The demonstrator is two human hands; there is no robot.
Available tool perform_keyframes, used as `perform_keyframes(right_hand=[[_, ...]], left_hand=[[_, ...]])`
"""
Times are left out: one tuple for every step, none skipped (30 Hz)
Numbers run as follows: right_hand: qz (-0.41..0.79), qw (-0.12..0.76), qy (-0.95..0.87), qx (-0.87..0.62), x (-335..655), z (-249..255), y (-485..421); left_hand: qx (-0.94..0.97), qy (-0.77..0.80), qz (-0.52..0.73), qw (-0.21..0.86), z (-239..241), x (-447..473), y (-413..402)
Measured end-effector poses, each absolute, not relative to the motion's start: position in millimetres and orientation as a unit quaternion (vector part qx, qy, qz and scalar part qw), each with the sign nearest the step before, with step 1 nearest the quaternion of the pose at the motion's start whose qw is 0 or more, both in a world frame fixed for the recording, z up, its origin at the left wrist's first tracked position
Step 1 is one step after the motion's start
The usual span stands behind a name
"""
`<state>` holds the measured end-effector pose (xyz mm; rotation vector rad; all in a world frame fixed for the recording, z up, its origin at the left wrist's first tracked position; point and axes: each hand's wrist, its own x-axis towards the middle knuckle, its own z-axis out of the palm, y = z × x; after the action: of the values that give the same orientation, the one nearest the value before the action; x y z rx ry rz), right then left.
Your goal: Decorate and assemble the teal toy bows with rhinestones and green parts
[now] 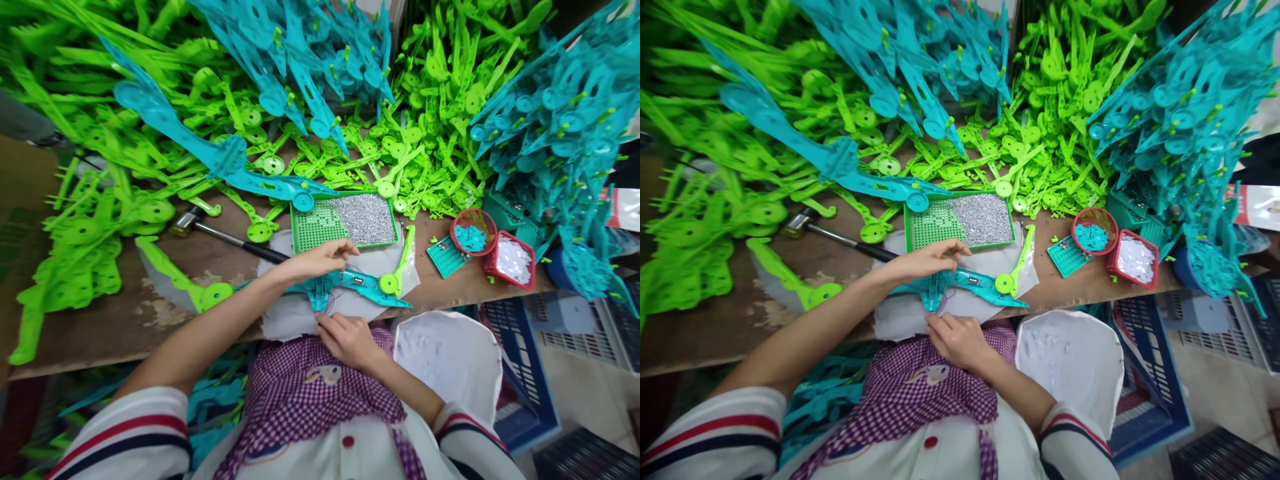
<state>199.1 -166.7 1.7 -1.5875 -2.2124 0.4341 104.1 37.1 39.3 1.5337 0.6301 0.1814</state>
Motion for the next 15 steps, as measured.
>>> perform_keyframes(right_hand=[[0.157,0.193,-0.784,-0.569,200,1,-168],[0.16,0.195,-0.779,-0.574,200,1,-170],[0.163,0.195,-0.776,-0.578,201,0,-171],[0.165,0.195,-0.773,-0.58,202,-1,-173],[0.168,0.194,-0.772,-0.582,202,-1,-174],[0.171,0.193,-0.771,-0.583,202,-2,-174],[0.173,0.193,-0.77,-0.583,202,-2,-175],[0.174,0.193,-0.769,-0.584,202,-3,-175],[0.176,0.193,-0.768,-0.585,202,-3,-175],[0.177,0.192,-0.766,-0.587,202,-3,-175],[0.177,0.191,-0.764,-0.59,201,-3,-176],[0.178,0.189,-0.763,-0.592,201,-3,-176],[0.178,0.188,-0.762,-0.593,202,-2,-177],[0.179,0.186,-0.763,-0.592,204,0,-178],[0.179,0.186,-0.766,-0.589,207,2,-178]], left_hand=[[0.663,0.271,0.083,0.693,39,101,41],[0.655,0.259,0.082,0.705,38,98,44],[0.658,0.248,0.077,0.706,38,94,45],[0.675,0.241,0.071,0.694,37,91,46],[0.704,0.24,0.069,0.665,36,88,45],[0.742,0.245,0.072,0.62,35,84,43],[0.782,0.252,0.077,0.565,34,81,40],[0.817,0.256,0.082,0.51,33,77,35],[0.844,0.255,0.084,0.464,31,73,30],[0.864,0.247,0.084,0.431,29,69,24],[0.878,0.234,0.082,0.409,27,66,18],[0.889,0.22,0.082,0.393,25,63,12],[0.898,0.207,0.084,0.379,23,60,7],[0.905,0.197,0.088,0.366,21,58,2],[0.91,0.19,0.091,0.356,19,56,-1]])
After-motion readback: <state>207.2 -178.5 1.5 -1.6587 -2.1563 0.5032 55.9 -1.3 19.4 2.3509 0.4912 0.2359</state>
